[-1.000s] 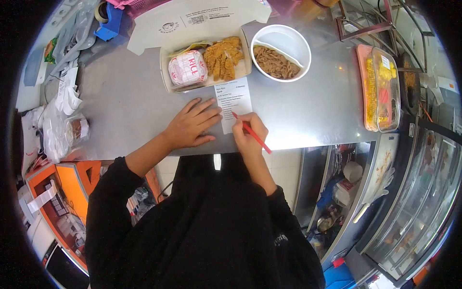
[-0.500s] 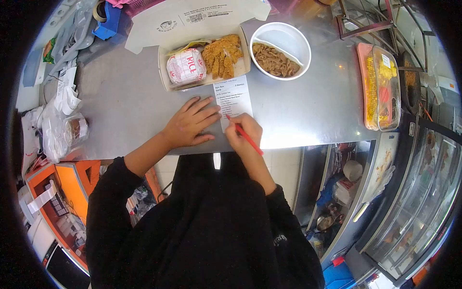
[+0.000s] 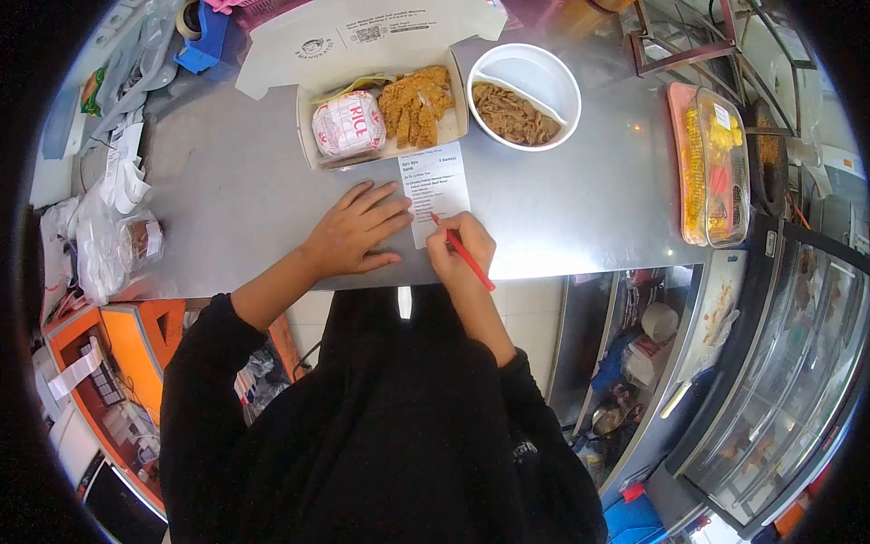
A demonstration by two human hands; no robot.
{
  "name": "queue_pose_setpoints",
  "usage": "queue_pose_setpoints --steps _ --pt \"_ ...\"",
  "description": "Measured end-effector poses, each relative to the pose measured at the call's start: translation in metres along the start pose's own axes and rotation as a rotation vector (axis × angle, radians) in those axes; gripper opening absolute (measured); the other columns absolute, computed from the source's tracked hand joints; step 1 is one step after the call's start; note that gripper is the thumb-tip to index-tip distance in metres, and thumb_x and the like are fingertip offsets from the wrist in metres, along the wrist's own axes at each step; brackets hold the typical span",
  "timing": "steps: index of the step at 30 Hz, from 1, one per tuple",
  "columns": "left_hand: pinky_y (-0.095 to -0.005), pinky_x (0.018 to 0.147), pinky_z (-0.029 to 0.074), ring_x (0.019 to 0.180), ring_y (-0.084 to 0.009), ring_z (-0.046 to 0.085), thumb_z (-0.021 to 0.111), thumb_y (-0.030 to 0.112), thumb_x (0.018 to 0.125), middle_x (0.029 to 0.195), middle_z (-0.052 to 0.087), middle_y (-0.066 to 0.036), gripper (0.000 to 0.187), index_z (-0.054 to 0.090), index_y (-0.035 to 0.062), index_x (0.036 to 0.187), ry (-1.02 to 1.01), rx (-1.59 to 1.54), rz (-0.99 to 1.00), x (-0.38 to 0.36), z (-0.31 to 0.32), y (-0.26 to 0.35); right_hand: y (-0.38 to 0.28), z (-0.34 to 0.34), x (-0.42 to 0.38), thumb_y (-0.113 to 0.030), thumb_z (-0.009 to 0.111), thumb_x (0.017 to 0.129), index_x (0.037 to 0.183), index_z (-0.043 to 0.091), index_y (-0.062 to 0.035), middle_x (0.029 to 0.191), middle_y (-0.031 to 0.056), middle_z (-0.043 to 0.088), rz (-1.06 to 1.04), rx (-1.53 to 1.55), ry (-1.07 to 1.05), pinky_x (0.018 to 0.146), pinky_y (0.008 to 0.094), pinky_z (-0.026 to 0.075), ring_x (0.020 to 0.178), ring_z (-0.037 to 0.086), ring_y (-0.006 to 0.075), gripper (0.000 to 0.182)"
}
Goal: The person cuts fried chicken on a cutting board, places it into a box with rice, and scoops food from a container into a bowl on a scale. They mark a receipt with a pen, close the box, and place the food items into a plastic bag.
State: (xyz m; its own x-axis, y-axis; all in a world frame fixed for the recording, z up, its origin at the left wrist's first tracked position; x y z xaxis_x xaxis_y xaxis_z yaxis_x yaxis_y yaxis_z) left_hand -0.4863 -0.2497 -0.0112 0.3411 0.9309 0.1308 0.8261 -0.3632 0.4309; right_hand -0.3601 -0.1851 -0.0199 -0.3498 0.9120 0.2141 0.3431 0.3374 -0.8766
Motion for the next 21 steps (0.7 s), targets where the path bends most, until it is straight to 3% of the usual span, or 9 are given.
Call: queue_pose_setpoints --steps 2,5,8,9,13,21 --pt "-0.0482 0.099 0.030 0.121 -0.0296 0.038 0.064 0.040 0.073 0.122 0.047 -0.009 0.048 0.055 0.0095 0.109 0.004 -0.003 0.025 0.000 0.000 0.001 0.003 0.000 -0.001 -0.005 0.059 0.072 0.070 0.054 -0.0016 0.058 0.0065 0.052 0.026 0.027 0.012 0.050 0.0234 0.040 0.051 0.049 0.0110 0.006" --pt "-0.0490 0.099 0.030 0.121 -0.0302 0.038 0.064 0.040 0.073 0.122 0.047 -0.009 0.046 0.056 0.0106 0.107 0.012 -0.004 0.034 0.000 -0.002 0.002 0.009 -0.002 -0.001 -0.001 0.058 0.069 0.071 0.054 -0.0020 0.061 0.0110 0.055 0.120 0.026 -0.007 0.049 0.0276 0.045 0.050 0.055 0.0215 0.004" --pt "-0.0491 0.098 0.031 0.121 -0.0304 0.038 0.064 0.040 0.073 0.122 0.047 -0.009 0.045 0.056 0.0108 0.107 0.012 0.002 0.037 -0.001 -0.001 0.001 0.007 -0.002 -0.003 -0.001 0.059 0.068 0.071 0.055 -0.0021 0.060 0.0106 0.055 0.047 0.135 -0.014 0.049 0.0271 0.045 0.051 0.056 0.0210 0.005" --pt "-0.0491 0.098 0.031 0.121 -0.0304 0.038 0.064 0.040 0.073 0.122 0.047 -0.009 0.045 0.056 0.0107 0.107 0.010 0.001 0.036 -0.001 0.000 0.001 -0.005 0.004 -0.002 -0.001 0.059 0.068 0.070 0.054 -0.0022 0.059 0.0107 0.055 -0.077 0.015 -0.097 0.049 0.0273 0.045 0.051 0.056 0.0209 0.005" --pt "-0.0491 0.098 0.031 0.122 -0.0305 0.038 0.064 0.040 0.072 0.122 0.047 -0.009 0.046 0.056 0.0107 0.107 0.015 -0.002 0.042 0.000 -0.003 0.003 0.001 0.010 -0.004 -0.001 0.058 0.067 0.069 0.053 -0.0030 0.060 0.0113 0.055 0.028 0.036 -0.099 0.049 0.0290 0.045 0.051 0.056 0.0218 0.006" --pt "-0.0487 0.098 0.031 0.121 -0.0303 0.038 0.065 0.038 0.072 0.122 0.048 -0.009 0.045 0.057 0.0110 0.106 0.017 0.007 0.034 -0.001 -0.002 0.004 -0.002 0.007 -0.003 -0.001 0.059 0.066 0.068 0.053 -0.0034 0.061 0.0116 0.055 0.005 0.055 -0.080 0.050 0.0294 0.046 0.052 0.057 0.0235 0.006"
Point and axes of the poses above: each hand's wrist, its own x-axis towards the middle knuckle, its own z-axis out of the palm, y = z × x, the point moved 9 cm from there along x, towards the middle knuckle
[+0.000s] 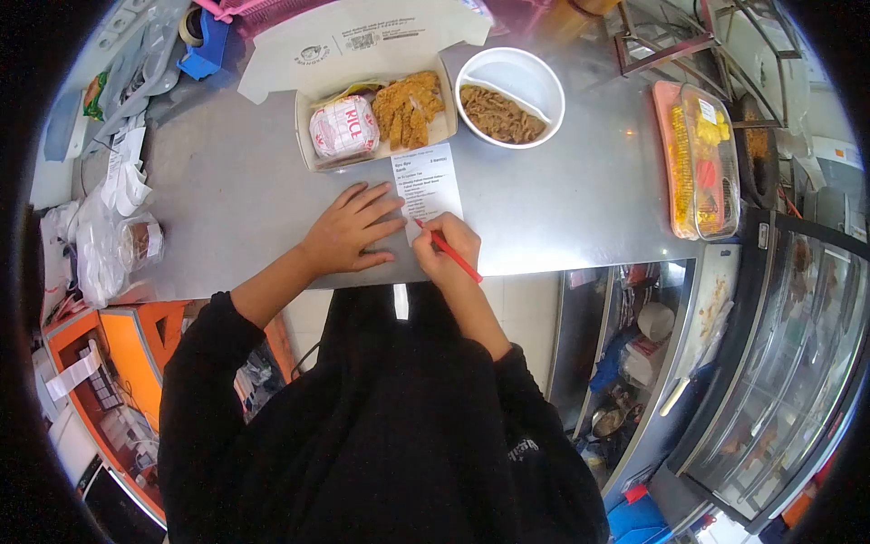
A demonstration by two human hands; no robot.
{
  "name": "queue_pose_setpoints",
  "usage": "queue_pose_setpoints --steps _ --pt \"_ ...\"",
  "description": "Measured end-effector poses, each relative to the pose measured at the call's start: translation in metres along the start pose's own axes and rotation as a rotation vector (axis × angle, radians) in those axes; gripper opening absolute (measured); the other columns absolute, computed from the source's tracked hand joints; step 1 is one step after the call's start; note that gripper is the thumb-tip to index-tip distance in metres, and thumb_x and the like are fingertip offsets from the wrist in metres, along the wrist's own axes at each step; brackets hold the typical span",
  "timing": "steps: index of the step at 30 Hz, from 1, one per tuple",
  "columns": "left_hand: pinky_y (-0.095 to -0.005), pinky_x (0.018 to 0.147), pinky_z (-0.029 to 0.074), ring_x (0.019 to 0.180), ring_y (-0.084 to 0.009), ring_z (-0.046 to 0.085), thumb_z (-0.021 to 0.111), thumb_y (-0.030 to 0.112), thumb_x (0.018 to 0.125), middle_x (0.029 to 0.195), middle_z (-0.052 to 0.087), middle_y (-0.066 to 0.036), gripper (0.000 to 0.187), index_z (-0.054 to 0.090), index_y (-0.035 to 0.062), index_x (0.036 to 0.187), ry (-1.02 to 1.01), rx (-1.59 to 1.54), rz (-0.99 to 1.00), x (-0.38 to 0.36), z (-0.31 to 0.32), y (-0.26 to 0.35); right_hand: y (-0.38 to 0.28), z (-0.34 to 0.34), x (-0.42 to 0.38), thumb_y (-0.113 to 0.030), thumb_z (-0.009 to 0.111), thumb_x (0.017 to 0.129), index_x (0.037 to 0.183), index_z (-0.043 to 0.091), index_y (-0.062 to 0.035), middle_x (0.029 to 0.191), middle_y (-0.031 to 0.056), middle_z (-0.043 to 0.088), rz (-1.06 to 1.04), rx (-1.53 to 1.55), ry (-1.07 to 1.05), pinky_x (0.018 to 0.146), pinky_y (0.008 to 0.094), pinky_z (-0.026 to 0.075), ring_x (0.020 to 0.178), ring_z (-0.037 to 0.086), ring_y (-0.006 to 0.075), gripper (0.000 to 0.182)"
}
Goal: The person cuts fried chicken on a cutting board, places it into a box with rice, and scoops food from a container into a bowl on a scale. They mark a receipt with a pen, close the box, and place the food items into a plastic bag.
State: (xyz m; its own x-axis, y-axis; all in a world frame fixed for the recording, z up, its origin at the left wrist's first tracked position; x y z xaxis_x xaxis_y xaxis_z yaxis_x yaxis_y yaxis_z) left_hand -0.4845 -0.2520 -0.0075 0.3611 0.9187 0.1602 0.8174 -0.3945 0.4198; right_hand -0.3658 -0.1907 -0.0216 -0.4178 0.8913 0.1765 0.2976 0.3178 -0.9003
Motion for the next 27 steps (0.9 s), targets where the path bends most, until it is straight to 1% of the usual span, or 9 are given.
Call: queue_pose_setpoints --steps 1,7,10,13,16,19,22,27 --pt "-0.0486 0.099 0.031 0.121 -0.0302 0.038 0.065 0.038 0.072 0.122 0.048 -0.009 0.045 0.057 0.0110 0.106 0.006 0.001 0.004 0.000 0.000 0.000 0.001 0.000 0.001 -0.001 0.059 0.066 0.068 0.053 -0.0035 0.061 0.0117 0.056 0.016 0.005 -0.003 0.050 0.0298 0.046 0.052 0.057 0.0240 0.006" --pt "-0.0486 0.099 0.030 0.121 -0.0303 0.038 0.065 0.038 0.072 0.122 0.047 -0.009 0.045 0.057 0.0111 0.107 0.006 -0.003 0.000 0.000 -0.002 0.002 0.004 0.001 0.003 -0.002 0.059 0.067 0.069 0.054 -0.0034 0.063 0.0121 0.057 -0.104 -0.013 -0.056 0.052 0.0311 0.047 0.055 0.058 0.0259 0.006" --pt "-0.0489 0.098 0.031 0.121 -0.0305 0.039 0.066 0.038 0.072 0.123 0.047 -0.009 0.045 0.057 0.0112 0.107 -0.001 -0.002 -0.002 0.000 -0.001 0.001 0.003 0.001 0.003 -0.003 0.060 0.067 0.071 0.055 -0.0033 0.064 0.0126 0.057 -0.079 -0.029 -0.072 0.052 0.0310 0.047 0.056 0.058 0.0266 0.006" --pt "-0.0490 0.098 0.030 0.121 -0.0307 0.039 0.066 0.038 0.071 0.123 0.047 -0.009 0.046 0.057 0.0113 0.107 0.013 -0.009 0.002 0.000 -0.003 0.001 0.005 0.001 0.003 -0.002 0.060 0.067 0.072 0.055 -0.0032 0.064 0.0124 0.058 -0.015 -0.004 -0.081 0.052 0.0307 0.047 0.056 0.058 0.0259 0.007" --pt "-0.0491 0.098 0.030 0.121 -0.0308 0.039 0.067 0.038 0.071 0.123 0.048 -0.009 0.046 0.057 0.0112 0.107 0.030 -0.027 0.003 -0.001 -0.003 0.002 -0.003 0.000 0.007 -0.001 0.060 0.068 0.073 0.055 -0.0032 0.064 0.0115 0.058 -0.102 -0.028 -0.089 0.051 0.0299 0.046 0.055 0.058 0.0236 0.007" --pt "-0.0490 0.098 0.030 0.121 -0.0307 0.040 0.067 0.038 0.071 0.123 0.048 -0.009 0.046 0.057 0.0111 0.106 0.036 -0.029 0.001 -0.002 -0.004 0.001 0.000 0.002 0.005 0.000 0.060 0.068 0.073 0.055 -0.0033 0.064 0.0111 0.057 -0.117 -0.034 -0.104 0.051 0.0294 0.046 0.054 0.058 0.0221 0.007" --pt "-0.0487 0.098 0.030 0.120 -0.0306 0.040 0.067 0.039 0.070 0.123 0.048 -0.009 0.046 0.058 0.0114 0.105 0.045 -0.021 0.004 -0.003 -0.003 0.000 0.008 0.003 0.003 0.000 0.060 0.068 0.073 0.055 -0.0034 0.063 0.0113 0.057 -0.052 -0.031 -0.126 0.051 0.0291 0.046 0.054 0.058 0.0221 0.008" --pt "-0.0484 0.098 0.030 0.120 -0.0303 0.040 0.068 0.039 0.070 0.122 0.048 -0.009 0.045 0.058 0.0124 0.105 0.016 -0.006 -0.007 -0.002 -0.002 0.001 0.005 0.002 0.004 -0.001 0.060 0.068 0.074 0.056 -0.0033 0.063 0.0116 0.057 -0.082 -0.036 -0.112 0.051 0.0288 0.046 0.054 0.058 0.0227 0.007"
Point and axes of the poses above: each hand's wrist, its own x-axis towards the middle knuckle, its own z-axis out of the palm, y = z × x, the point moved 9 cm from there along x, towards the middle knuckle
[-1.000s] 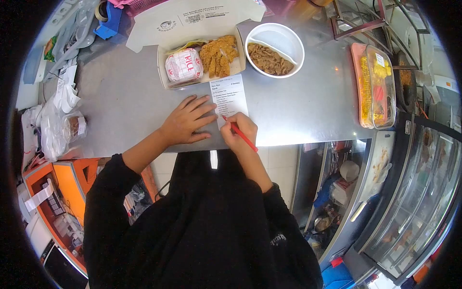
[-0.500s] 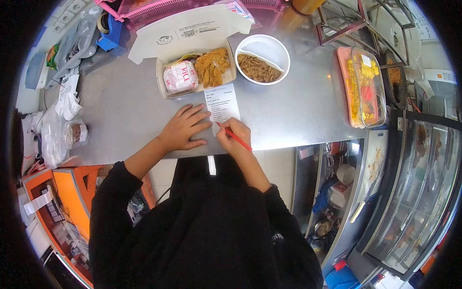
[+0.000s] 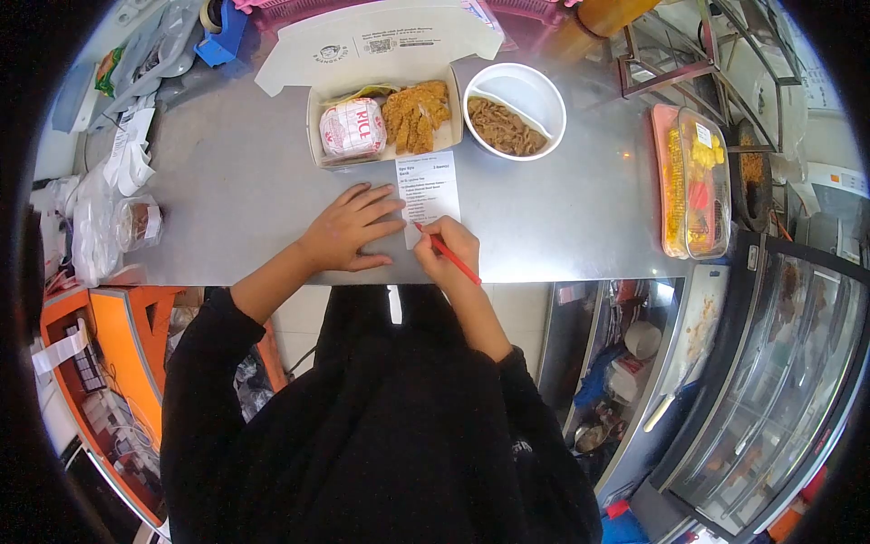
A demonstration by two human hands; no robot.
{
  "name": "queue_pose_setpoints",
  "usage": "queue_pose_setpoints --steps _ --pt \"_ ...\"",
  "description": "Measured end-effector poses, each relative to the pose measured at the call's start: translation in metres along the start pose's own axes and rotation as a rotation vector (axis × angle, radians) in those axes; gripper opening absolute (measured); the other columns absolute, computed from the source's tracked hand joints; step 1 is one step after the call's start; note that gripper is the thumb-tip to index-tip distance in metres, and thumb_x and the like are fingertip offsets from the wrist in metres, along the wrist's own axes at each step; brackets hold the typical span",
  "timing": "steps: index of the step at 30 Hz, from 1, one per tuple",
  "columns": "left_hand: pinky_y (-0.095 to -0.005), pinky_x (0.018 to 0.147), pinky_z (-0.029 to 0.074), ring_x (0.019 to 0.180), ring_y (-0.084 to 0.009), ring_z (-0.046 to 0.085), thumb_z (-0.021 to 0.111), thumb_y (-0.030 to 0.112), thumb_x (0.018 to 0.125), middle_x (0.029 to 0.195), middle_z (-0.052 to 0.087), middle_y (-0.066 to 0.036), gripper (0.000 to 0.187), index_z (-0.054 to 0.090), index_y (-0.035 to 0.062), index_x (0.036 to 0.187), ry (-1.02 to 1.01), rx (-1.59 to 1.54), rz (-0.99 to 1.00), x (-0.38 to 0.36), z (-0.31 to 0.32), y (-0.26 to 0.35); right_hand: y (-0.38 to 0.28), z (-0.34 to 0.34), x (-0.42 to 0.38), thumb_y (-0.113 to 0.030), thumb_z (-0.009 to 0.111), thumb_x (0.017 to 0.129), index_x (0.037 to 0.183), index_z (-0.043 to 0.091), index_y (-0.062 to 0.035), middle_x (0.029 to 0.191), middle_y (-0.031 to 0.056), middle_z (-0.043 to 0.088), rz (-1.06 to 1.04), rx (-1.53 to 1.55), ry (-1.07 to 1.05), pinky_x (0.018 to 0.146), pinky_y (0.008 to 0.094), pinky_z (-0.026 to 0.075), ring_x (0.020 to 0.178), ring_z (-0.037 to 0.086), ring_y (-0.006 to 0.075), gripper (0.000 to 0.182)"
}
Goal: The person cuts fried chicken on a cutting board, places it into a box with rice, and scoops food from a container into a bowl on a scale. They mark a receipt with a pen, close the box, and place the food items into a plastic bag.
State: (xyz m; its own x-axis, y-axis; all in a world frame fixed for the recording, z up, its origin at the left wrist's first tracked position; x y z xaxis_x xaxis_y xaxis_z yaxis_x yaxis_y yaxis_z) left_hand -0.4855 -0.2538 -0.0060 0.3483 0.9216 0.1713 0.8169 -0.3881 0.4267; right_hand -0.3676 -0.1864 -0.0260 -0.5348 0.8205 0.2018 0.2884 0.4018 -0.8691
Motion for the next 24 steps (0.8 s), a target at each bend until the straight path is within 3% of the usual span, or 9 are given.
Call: queue_pose_setpoints --steps 16,19,22,24 --pt "-0.0481 0.099 0.030 0.120 -0.0303 0.040 0.068 0.039 0.069 0.122 0.049 -0.009 0.046 0.058 0.0120 0.105 0.025 -0.045 -0.004 0.002 -0.004 0.000 -0.011 -0.005 -0.003 0.000 0.060 0.070 0.075 0.056 -0.0029 0.065 0.0117 0.056 -0.071 -0.029 0.025 0.053 0.0299 0.046 0.056 0.057 0.0246 0.007" --pt "-0.0475 0.100 0.029 0.120 -0.0302 0.040 0.067 0.039 0.068 0.121 0.050 -0.010 0.046 0.059 0.0126 0.104 0.025 -0.039 -0.007 0.001 -0.002 -0.002 0.007 -0.012 -0.006 -0.001 0.060 0.069 0.073 0.055 -0.0030 0.064 0.0115 0.055 0.163 0.052 0.097 0.053 0.0305 0.046 0.056 0.056 0.0251 0.007" --pt "-0.0473 0.099 0.030 0.120 -0.0307 0.040 0.067 0.038 0.068 0.121 0.050 -0.010 0.046 0.058 0.0122 0.105 0.009 -0.026 -0.005 0.002 -0.001 -0.002 -0.012 -0.005 -0.005 -0.002 0.060 0.070 0.073 0.055 -0.0029 0.064 0.0109 0.055 -0.108 -0.063 -0.039 0.054 0.0311 0.047 0.056 0.056 0.0256 0.006" --pt "-0.0473 0.099 0.030 0.119 -0.0313 0.041 0.067 0.038 0.069 0.121 0.050 -0.011 0.046 0.058 0.0116 0.105 0.007 -0.028 -0.001 0.002 -0.001 -0.001 -0.009 -0.012 -0.004 -0.002 0.059 0.072 0.074 0.055 -0.0028 0.073 0.0118 0.061 -0.008 -0.045 -0.003 0.060 0.0312 0.049 0.064 0.060 0.0274 0.005"
Point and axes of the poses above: each hand's wrist, its own x-axis towards the middle knuckle, its own z-axis out of the palm, y = z × x, the point moved 9 cm from there along x, towards the middle knuckle
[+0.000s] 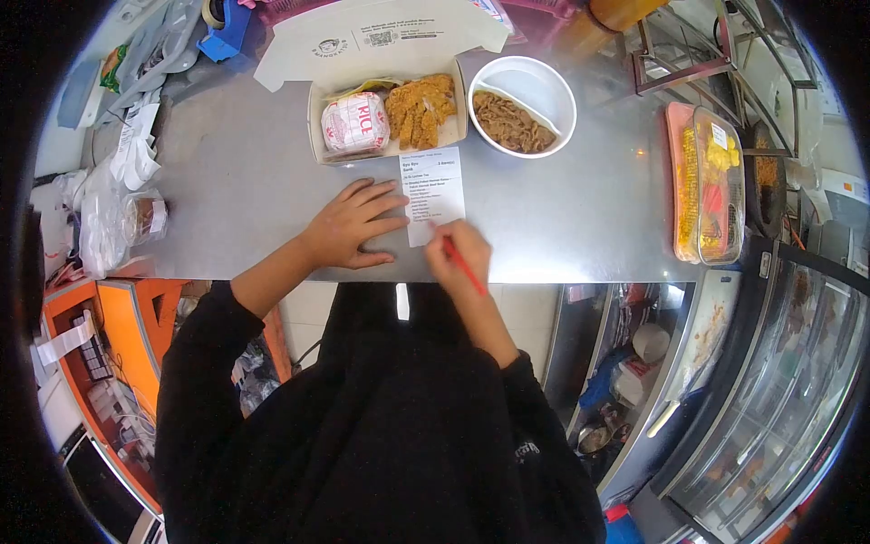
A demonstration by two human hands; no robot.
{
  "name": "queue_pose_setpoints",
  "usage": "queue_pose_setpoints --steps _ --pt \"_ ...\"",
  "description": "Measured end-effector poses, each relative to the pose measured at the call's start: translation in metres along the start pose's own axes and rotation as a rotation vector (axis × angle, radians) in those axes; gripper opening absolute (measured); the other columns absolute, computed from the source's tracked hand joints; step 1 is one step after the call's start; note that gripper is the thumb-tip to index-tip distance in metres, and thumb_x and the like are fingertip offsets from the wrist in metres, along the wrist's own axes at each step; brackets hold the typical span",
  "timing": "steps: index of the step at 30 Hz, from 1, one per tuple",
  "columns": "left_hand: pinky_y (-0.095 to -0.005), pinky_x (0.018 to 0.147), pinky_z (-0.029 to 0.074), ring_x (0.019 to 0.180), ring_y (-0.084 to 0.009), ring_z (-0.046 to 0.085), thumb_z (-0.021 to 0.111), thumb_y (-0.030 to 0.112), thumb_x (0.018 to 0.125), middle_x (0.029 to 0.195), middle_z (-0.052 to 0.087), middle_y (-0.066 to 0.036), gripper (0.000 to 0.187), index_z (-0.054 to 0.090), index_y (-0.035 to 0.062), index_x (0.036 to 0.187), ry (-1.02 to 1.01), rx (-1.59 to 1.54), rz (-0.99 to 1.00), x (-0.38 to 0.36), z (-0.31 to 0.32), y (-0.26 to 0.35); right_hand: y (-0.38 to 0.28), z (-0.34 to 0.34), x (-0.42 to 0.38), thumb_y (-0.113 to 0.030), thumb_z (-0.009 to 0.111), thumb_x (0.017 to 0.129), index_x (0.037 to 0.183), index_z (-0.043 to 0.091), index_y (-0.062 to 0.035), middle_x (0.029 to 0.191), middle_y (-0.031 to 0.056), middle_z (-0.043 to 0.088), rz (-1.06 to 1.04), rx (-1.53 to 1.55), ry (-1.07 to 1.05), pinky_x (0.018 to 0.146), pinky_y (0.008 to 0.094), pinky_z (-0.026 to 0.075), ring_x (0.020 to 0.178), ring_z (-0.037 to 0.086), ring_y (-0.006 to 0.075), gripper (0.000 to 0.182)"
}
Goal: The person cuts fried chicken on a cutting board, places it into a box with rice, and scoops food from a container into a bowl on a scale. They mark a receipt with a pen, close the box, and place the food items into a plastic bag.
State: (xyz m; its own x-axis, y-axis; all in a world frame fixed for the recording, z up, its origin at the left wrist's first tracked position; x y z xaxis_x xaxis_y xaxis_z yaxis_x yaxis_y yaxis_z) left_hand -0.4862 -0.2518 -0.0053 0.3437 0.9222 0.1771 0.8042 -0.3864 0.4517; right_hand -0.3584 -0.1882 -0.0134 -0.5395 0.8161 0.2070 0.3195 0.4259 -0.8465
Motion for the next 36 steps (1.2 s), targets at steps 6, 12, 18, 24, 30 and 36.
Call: queue_pose_setpoints --steps 6,12,18,24,30,36 --pt "-0.0391 0.086 0.042 0.100 -0.0273 0.053 0.062 0.028 0.078 0.109 0.055 -0.014 0.036 0.055 0.0054 0.105 0.352 -0.269 -0.352 -0.030 -0.008 -0.039 -0.032 0.025 0.024 -0.007 0.061 0.077 0.095 0.061 -0.0053 0.084 0.0135 0.065 -0.434 -0.382 -0.161 0.065 0.0314 0.050 0.074 0.064 0.0269 0.018" --pt "-0.0266 0.067 0.047 0.080 -0.0131 0.057 0.044 0.024 0.093 0.088 0.059 -0.006 0.023 0.054 0.0048 0.100 0.670 -1.663 -1.077 -0.105 0.048 -0.047 -0.088 0.101 -0.012 -0.011 0.066 0.071 0.114 0.055 -0.0091 0.087 0.0102 0.061 -0.538 -0.337 -0.613 0.083 0.0357 0.047 0.092 0.060 0.0261 0.045" --pt "-0.0250 0.071 0.046 0.078 -0.0126 0.055 0.042 0.028 0.094 0.085 0.056 -0.002 0.028 0.050 0.0040 0.107 1.098 -1.283 -1.069 -0.221 -0.072 -0.070 -0.171 0.217 0.018 -0.009 0.063 0.073 0.107 0.044 0.0001 0.124 0.0273 0.042 -0.112 0.302 -0.612 0.098 0.0378 0.033 0.120 0.041 0.0312 0.040" --pt "-0.0237 0.069 0.044 0.076 -0.0101 0.052 0.050 0.029 0.091 0.088 0.056 -0.001 0.029 0.053 0.0044 0.107 1.266 -1.584 -1.131 -0.304 -0.140 -0.123 -0.293 0.327 0.018 -0.008 0.066 0.073 0.087 0.039 -0.0062 0.131 0.0334 0.031 -0.552 0.234 -0.712 0.101 0.0447 0.028 0.129 0.026 0.0416 0.031" --pt "-0.0226 0.066 0.046 0.080 -0.0093 0.058 0.056 0.018 0.088 0.093 0.063 -0.004 0.025 0.058 0.0001 0.105 1.063 -0.990 -0.887 -0.374 -0.282 -0.216 -0.328 0.404 0.122 -0.009 0.062 0.082 0.086 0.040 -0.0063 0.127 0.0227 0.043 0.198 1.054 -0.369 0.091 0.0367 0.040 0.119 0.043 0.0294 0.022" --pt "-0.0291 0.060 0.045 0.066 -0.0161 0.059 0.060 0.021 0.083 0.077 0.064 -0.011 0.022 0.061 -0.0015 0.085 1.163 -0.161 -0.880 -0.415 -0.415 -0.341 -0.396 0.515 0.249 -0.008 0.066 0.079 0.077 0.041 -0.0068 0.063 0.0049 0.055 -0.241 0.577 -0.329 0.042 0.0296 0.039 0.047 0.051 0.0116 0.025"
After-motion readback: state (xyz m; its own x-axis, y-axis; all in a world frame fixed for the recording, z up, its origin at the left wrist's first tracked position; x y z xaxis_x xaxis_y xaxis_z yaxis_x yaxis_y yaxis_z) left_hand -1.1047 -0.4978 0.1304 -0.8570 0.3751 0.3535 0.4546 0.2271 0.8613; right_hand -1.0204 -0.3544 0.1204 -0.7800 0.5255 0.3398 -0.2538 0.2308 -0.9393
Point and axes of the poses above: each hand's wrist, its own x-axis towards the middle knuckle, its own z-axis out of the palm, y = z × x, the point moved 9 cm from there along x, towards the middle knuckle
